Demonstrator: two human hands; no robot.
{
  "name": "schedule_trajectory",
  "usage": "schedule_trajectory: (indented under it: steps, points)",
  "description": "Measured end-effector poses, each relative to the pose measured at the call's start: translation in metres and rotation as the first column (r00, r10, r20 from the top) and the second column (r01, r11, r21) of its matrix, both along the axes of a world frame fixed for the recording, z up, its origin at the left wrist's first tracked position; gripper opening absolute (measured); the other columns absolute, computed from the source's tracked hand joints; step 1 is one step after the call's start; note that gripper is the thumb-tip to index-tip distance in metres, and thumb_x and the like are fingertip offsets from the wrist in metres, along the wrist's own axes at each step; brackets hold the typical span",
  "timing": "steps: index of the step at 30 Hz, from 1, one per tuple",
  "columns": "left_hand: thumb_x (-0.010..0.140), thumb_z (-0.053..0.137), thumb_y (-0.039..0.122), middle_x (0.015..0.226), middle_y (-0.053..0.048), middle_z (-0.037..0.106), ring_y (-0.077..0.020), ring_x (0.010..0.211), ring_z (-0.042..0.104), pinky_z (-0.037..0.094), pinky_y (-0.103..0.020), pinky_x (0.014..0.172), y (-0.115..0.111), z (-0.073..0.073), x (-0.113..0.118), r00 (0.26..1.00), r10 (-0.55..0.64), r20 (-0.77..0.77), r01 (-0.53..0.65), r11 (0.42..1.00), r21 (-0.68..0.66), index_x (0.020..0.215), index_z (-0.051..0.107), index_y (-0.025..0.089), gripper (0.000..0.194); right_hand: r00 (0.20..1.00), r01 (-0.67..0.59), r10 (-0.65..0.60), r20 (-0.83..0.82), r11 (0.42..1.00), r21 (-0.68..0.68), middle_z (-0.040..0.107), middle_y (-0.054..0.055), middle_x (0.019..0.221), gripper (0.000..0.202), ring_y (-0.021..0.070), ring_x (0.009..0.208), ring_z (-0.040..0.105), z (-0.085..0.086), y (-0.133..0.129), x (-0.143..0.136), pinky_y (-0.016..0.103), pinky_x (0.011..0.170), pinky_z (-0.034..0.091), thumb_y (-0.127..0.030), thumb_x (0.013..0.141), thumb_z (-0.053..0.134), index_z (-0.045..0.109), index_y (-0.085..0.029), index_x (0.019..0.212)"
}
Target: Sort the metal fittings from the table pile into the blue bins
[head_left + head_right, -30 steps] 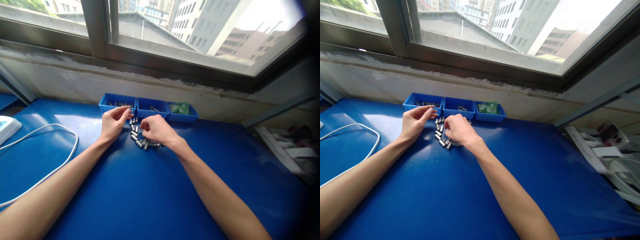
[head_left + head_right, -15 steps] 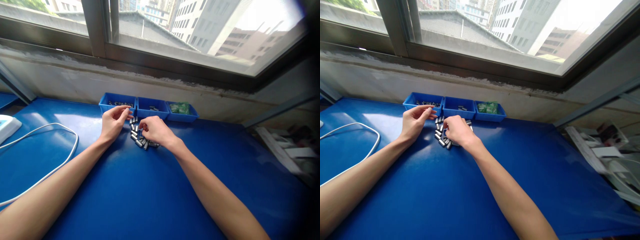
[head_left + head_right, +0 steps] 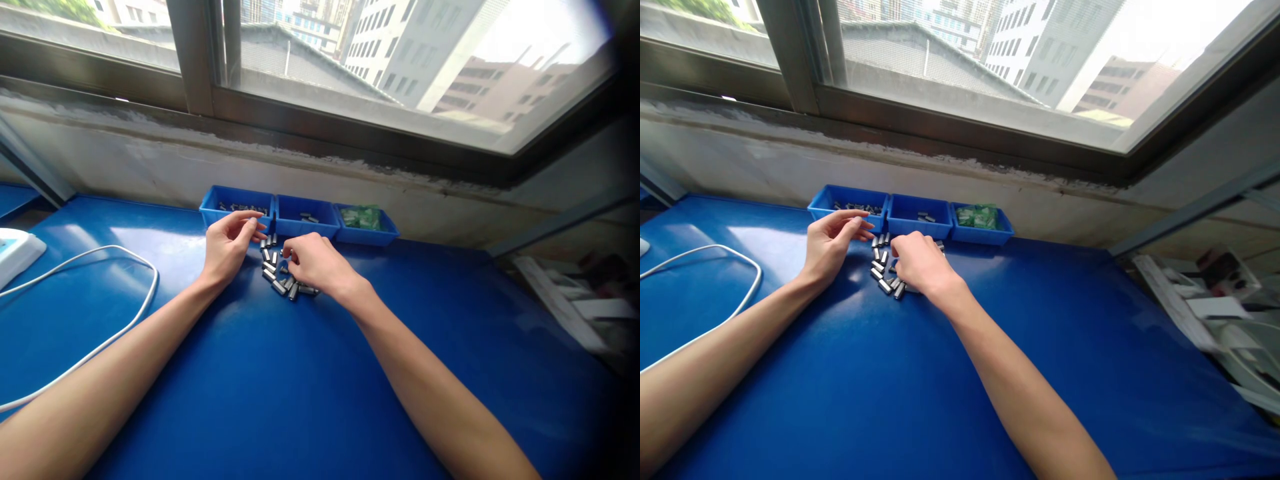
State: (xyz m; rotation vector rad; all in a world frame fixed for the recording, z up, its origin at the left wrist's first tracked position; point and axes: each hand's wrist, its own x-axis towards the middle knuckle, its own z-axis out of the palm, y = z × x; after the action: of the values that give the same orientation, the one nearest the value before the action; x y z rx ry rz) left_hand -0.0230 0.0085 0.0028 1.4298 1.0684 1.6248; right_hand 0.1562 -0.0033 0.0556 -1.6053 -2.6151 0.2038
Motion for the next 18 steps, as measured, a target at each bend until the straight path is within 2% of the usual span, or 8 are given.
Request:
schedule_trajectory:
  steps: [11, 18]
  points:
    - [0.089, 0.065, 0.037, 0.081, -0.004, 0.075, -0.017, 0.07, 0.072, 0.058, -0.028, 0.068, -0.001, 0.0018, 0.0004, 1.0, 0.007, -0.021, -0.007, 1.0, 0.011, 0.098, 0.075, 0.017, 0.024, 0.99, -0.089, 0.091, -0.108, 0.996, 0.018, 0.076, 0.006, 0.088, 0.02, 0.0172, 0.076, 0.066, -0.001, 0.0025, 0.0028, 0.024, 0.064, 0.039, -0.011, 0.076, 0.06, 0.075, -0.019, 0.087]
    - [0.089, 0.065, 0.036, 0.08, -0.004, 0.074, -0.017, 0.07, 0.071, 0.058, -0.027, 0.069, -0.0011, 0.0013, -0.0002, 1.0, 0.013, -0.023, -0.013, 1.0, 0.016, 0.096, 0.075, 0.016, 0.024, 0.979, -0.079, 0.083, -0.187, 0.996, 0.031, 0.075, 0.004, 0.083, 0.027, 0.0164, 0.074, 0.066, -0.0062, 0.0048, 0.0042, 0.024, 0.064, 0.04, -0.008, 0.07, 0.059, 0.076, -0.018, 0.088]
